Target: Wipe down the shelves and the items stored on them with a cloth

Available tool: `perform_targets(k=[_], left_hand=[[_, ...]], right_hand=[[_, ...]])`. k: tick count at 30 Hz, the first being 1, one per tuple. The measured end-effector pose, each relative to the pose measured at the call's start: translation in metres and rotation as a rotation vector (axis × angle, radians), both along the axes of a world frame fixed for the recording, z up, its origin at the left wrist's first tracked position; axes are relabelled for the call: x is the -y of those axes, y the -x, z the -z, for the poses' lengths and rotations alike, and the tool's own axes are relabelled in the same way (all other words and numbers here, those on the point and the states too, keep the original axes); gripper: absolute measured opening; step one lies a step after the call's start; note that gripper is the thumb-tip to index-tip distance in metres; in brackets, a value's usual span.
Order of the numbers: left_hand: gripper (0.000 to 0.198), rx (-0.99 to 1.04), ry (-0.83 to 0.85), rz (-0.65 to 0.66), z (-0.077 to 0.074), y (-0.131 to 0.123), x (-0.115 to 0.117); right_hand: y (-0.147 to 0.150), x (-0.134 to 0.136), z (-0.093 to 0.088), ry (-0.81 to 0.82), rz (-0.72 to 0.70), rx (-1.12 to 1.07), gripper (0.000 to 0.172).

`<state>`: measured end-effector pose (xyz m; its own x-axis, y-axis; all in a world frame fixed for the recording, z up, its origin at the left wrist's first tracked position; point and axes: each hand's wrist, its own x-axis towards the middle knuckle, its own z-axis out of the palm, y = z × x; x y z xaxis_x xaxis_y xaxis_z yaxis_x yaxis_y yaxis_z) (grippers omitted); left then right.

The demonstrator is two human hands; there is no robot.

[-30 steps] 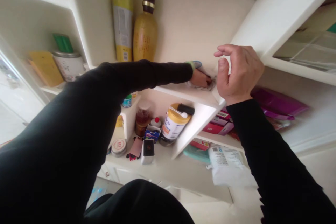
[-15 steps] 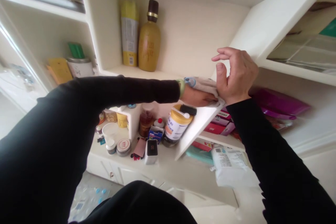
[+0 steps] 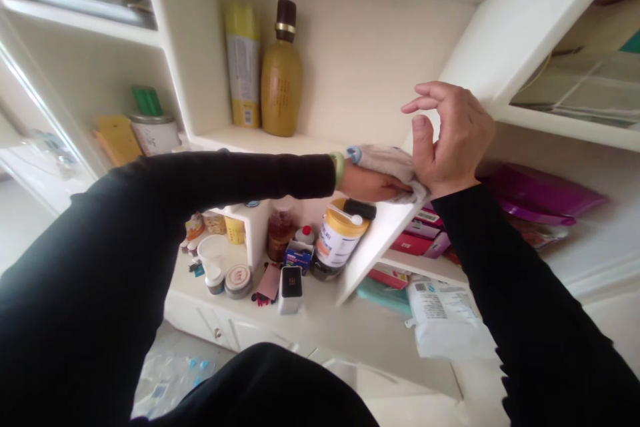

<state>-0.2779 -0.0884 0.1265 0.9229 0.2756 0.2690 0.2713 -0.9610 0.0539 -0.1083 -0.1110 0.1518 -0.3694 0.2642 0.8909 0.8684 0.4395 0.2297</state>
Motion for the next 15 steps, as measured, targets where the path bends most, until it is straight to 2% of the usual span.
perform_targets(k=[3,8,11,15], left_hand=[[0.043,0.020,-0.088,0.012,0.001,0.001,0.000],[0.041,0.079,-0.173,0.019,0.004,-0.002,-0.001],[0.040,0.121,-0.200,0.047,0.014,-0.003,0.004],[0.041,0.248,-0.100,0.044,0.031,-0.006,0.008]], right_hand=[[-0.001,-0.002,0.000,-0.052,-0.055,0.004,0.041],[-0.002,-0.013,0.000,-0.275,-0.236,0.044,0.044],[-0.001,-0.017,0.000,-0.349,-0.254,0.051,0.041],[0.001,-0.017,-0.001,-0.390,-0.252,0.060,0.041]])
